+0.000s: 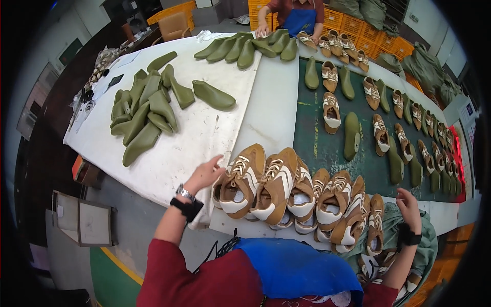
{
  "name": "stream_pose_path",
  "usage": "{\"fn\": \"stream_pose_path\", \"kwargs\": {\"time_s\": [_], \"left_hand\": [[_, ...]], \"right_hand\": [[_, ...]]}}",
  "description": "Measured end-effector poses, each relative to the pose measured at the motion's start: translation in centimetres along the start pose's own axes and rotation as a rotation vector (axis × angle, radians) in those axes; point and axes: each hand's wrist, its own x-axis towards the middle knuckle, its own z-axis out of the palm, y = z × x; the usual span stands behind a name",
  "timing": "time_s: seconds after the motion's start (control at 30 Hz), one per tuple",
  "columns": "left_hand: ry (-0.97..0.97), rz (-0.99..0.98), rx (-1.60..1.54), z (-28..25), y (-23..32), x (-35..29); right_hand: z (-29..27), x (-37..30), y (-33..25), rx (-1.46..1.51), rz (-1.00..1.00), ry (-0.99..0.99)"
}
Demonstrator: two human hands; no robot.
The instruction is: Sort and arrange shoe uppers and shoe lasts at a manufacturing workstation.
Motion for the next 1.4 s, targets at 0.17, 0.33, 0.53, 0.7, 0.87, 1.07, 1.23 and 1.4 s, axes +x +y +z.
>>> {"fn": "stream_pose_path", "kwargs": {"time_s": [0.17,0.33,0.53,0.7,0.87,1.07,1.23,1.4], "left_hand": [[0.240,0.293,0.461,-3.7,-5.0,10.7],[0.343,0.243,0.646,-6.6,-6.3,21.8],[0.564,0.068,0.980,-10.1,-8.5,34.3],[0.360,0.004,1.014,-11.5,-15.2,38.7],[0.026,0.019,1.157,-12.9,-10.6,39.0],[-0.032,-0.092,0.531,-10.2,-12.0,31.0],[-0.259,-0.118,-0.342,-6.0,-10.2,20.8],[-0.233,-0.068,-0.192,-2.6,-8.8,20.8]], "right_hand": [[-1.1,-6.7,5.4,0.003,0.131,0.182],[0.6,-18.7,17.2,-0.002,0.434,0.389],[8.6,-34.8,14.1,0.136,1.391,0.500],[10.0,-47.3,17.1,0.941,1.478,0.584],[13.0,-42.8,13.5,0.550,1.341,0.460],[17.5,-38.9,12.8,0.566,1.436,0.472],[21.5,-39.7,14.4,0.585,1.540,0.372],[24.6,-40.6,16.3,0.738,1.543,0.327]]}}
